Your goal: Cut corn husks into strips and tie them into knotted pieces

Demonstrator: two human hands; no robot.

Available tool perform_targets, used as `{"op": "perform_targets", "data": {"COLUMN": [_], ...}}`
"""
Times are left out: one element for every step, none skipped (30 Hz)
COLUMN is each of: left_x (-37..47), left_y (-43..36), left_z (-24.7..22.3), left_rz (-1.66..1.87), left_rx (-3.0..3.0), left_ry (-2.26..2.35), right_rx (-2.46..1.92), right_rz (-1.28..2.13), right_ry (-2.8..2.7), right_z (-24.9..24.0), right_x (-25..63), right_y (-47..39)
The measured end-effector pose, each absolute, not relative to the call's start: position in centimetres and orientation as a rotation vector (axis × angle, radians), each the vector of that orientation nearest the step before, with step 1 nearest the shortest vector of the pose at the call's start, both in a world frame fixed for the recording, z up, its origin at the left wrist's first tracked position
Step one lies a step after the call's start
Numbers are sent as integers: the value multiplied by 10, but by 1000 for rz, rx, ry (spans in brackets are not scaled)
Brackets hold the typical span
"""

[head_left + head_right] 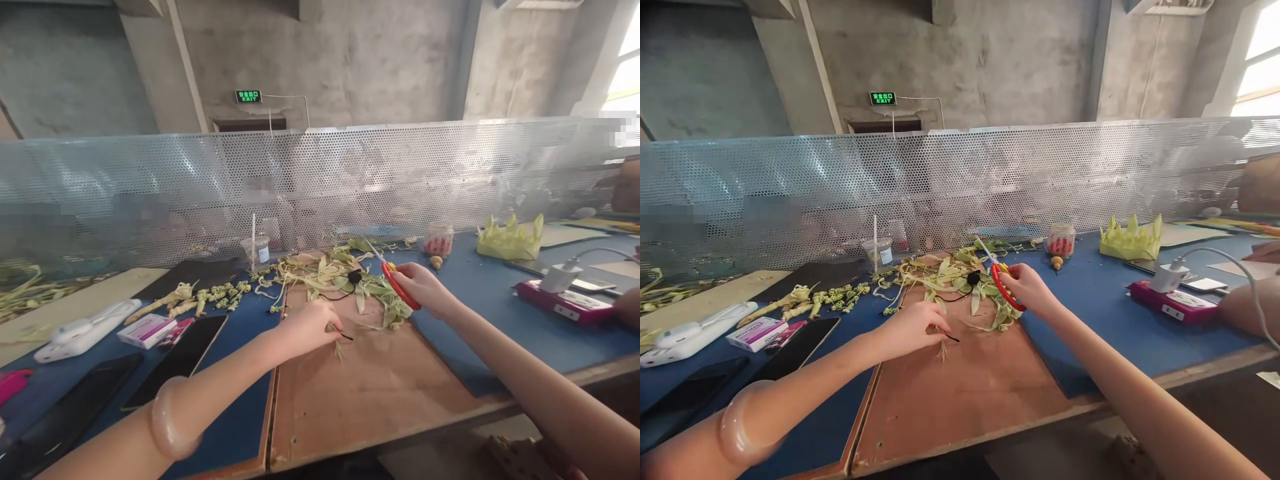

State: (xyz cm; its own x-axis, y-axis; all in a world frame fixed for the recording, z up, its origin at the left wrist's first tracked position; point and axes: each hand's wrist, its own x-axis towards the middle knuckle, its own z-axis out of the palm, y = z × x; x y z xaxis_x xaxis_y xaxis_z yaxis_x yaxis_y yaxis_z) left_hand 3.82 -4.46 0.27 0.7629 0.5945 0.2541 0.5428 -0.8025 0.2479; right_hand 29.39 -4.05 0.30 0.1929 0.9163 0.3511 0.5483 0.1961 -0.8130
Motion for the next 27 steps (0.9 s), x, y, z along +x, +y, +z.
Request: {"op": "perform_targets", "data": {"left_x": [38, 37, 36, 35, 34, 33, 32, 30, 28, 26, 25, 23, 21, 19, 18, 16, 15, 14, 14, 13, 12, 11, 11, 10, 10, 10, 11], "left_y": [-42, -40, -39, -37, -36, -35, -34, -34, -33, -33, -33, -33, -33, -34, -35, -36, -37, -38, -39, -39, -40, -40, -40, -40, -40, -40, -40], "left_z": [2, 1, 1, 0, 0, -1, -2, -2, -3, -4, -5, -6, -7, -8, -9, -10, -10, -11, -11, -10, -10, -10, -11, -11, -13, -14, -16], "left_rz": [473, 462, 448, 434, 422, 416, 422, 440, 467, 497, 529, 555, 572, 576, 570, 556, 535, 510, 487, 468, 455, 448, 446, 449, 457, 472, 486], "left_rx": [2801, 2805, 2808, 2811, 2812, 2810, 2805, 2794, 2776, 2746, 2702, 2646, 2582, 2517, 2456, 2400, 2351, 2304, 2261, 2221, 2184, 2149, 2114, 2081, 2051, 2024, 2002], "left_ry": [901, 889, 872, 848, 823, 806, 801, 809, 826, 850, 879, 914, 951, 988, 1020, 1043, 1055, 1056, 1052, 1051, 1057, 1066, 1076, 1084, 1087, 1081, 1065], "right_rx": [-1424, -1388, -1368, -1353, -1344, -1332, -1316, -1296, -1274, -1249, -1218, -1188, -1160, -1142, -1133, -1129, -1126, -1123, -1122, -1125, -1135, -1146, -1154, -1153, -1142, -1124, -1108], "right_rz": [585, 654, 680, 675, 664, 671, 709, 769, 842, 916, 986, 1043, 1094, 1140, 1182, 1220, 1254, 1286, 1303, 1306, 1294, 1267, 1232, 1200, 1178, 1168, 1166], "right_ry": [-1473, -1465, -1457, -1451, -1449, -1450, -1449, -1440, -1423, -1402, -1384, -1375, -1381, -1401, -1432, -1477, -1531, -1596, -1664, -1729, -1788, -1837, -1877, -1908, -1931, -1951, -1965], "right_z": [3, 3, 3, 2, 0, -2, -4, -7, -9, -11, -12, -13, -13, -13, -12, -11, -10, -9, -8, -8, -8, -8, -8, -8, -8, -9, -10], "right_x": [290, 287, 284, 282, 280, 279, 277, 275, 272, 268, 263, 257, 251, 245, 239, 234, 229, 225, 222, 219, 216, 214, 212, 211, 211, 211, 212], "right_y": [-42, -44, -46, -47, -47, -47, -47, -46, -46, -47, -47, -48, -49, -50, -50, -49, -48, -47, -45, -43, -41, -40, -40, -40, -41, -42, -43]}}
